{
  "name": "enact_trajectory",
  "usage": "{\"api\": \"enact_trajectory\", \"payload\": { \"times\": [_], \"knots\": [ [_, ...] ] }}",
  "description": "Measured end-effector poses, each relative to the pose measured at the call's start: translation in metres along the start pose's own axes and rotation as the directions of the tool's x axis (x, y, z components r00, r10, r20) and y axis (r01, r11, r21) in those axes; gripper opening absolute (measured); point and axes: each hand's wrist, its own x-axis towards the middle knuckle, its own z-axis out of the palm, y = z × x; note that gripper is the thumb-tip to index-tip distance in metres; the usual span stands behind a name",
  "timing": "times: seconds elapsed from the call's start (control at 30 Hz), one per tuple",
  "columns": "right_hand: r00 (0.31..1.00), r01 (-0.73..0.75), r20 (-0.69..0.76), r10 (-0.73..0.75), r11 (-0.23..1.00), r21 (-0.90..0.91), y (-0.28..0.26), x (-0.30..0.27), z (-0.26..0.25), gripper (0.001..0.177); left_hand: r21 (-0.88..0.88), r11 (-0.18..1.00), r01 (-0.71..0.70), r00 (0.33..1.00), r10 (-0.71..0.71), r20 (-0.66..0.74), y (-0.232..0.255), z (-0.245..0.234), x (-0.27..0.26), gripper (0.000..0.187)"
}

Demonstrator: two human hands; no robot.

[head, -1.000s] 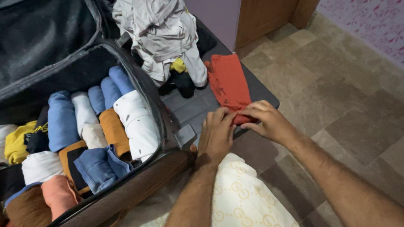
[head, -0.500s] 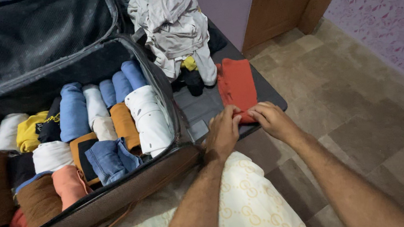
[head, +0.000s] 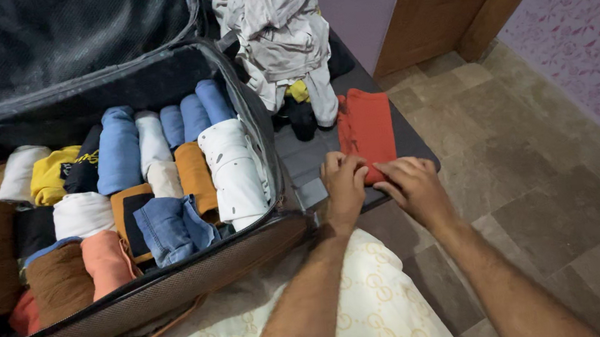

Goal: The person packs a suitcase by rolling and folding several garments, including a red shirt, a grey shirt, and a yellow shirt, and placing them into the compartments of an open suitcase on a table.

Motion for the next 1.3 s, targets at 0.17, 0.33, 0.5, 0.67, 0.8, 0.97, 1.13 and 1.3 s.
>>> {"api": "enact_trajectory", "payload": {
  "times": [0.17,0.33,0.5,0.67,0.8,0.97,1.13,1.3],
  "knots": [
    [0.978,-0.132,0.174,0.114,0.986,0.098,0.032,0.003,0.015,0.032,-0.065,0.988,-0.14,0.986,0.145,0.077,0.01,-0.022,0.0,0.032],
    [0.963,-0.199,0.226,0.148,0.954,0.223,0.055,0.009,0.023,0.025,-0.006,0.996,-0.092,0.974,0.091,0.206,0.014,-0.024,-0.001,0.044],
    [0.99,-0.141,0.035,0.138,0.976,0.163,0.015,0.011,0.0,0.021,0.023,0.999,-0.033,0.963,0.026,0.267,0.012,-0.022,-0.002,0.033],
    [0.999,0.035,-0.044,-0.032,0.998,0.05,-0.012,0.003,-0.02,0.026,0.14,0.99,0.029,0.937,-0.075,0.341,0.021,-0.025,0.002,0.024],
    [0.999,0.041,-0.014,-0.04,0.997,0.067,-0.013,0.002,-0.015,0.038,0.21,0.972,0.107,0.915,-0.179,0.361,0.034,-0.029,0.008,0.022],
    [0.999,-0.012,0.052,0.007,0.995,0.097,0.008,0.001,0.002,0.035,0.169,0.984,0.055,0.944,-0.106,0.314,0.033,-0.03,0.009,0.028],
    [0.972,-0.16,0.201,0.122,0.97,0.184,0.038,0.007,0.019,0.028,0.089,0.992,-0.088,0.954,0.058,0.295,0.036,-0.037,0.008,0.041],
    [0.938,-0.228,0.256,0.236,0.972,-0.061,0.017,0.015,0.004,0.021,0.094,0.995,0.039,0.935,-0.069,0.347,0.035,-0.036,0.008,0.038]
  ]
}}
